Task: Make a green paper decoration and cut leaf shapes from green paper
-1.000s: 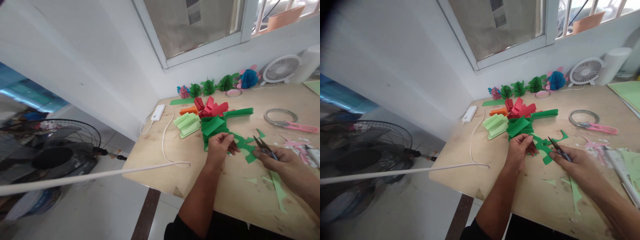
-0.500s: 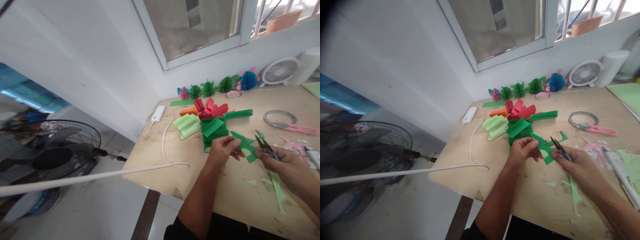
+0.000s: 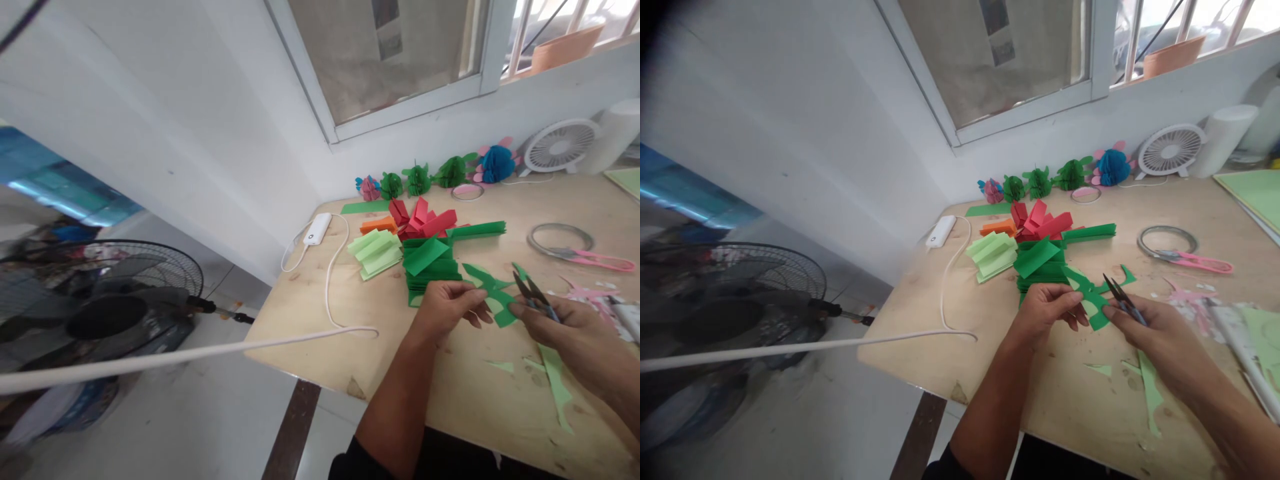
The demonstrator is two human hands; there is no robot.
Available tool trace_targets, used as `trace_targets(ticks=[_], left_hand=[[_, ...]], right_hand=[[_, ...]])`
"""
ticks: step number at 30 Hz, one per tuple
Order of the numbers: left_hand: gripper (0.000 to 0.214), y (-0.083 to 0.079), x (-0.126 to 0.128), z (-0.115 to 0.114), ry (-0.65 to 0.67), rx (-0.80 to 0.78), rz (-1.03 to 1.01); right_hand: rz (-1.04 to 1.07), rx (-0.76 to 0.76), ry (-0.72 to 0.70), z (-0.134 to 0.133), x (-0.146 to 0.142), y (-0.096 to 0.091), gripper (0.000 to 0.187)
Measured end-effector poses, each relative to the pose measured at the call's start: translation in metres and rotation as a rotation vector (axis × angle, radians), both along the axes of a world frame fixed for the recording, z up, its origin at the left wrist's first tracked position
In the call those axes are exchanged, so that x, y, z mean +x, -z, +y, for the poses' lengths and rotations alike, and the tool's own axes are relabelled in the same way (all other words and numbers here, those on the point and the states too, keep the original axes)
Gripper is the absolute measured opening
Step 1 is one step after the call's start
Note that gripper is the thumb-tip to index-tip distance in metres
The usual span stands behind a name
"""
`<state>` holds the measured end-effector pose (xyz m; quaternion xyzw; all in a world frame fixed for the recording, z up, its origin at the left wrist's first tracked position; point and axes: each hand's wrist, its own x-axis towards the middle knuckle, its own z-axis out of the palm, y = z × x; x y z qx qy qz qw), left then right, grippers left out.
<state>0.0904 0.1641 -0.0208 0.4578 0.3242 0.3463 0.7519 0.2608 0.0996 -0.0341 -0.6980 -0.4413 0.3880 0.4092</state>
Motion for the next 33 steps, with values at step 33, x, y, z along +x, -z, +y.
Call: trace_targets(ticks=[33], left_hand=[[0.043, -0.001, 0.002, 0.001, -0.011, -0.013, 0.052]], right_hand=[[-0.085, -0.010, 0.023, -0.001, -0.005, -0.013, 0.048]])
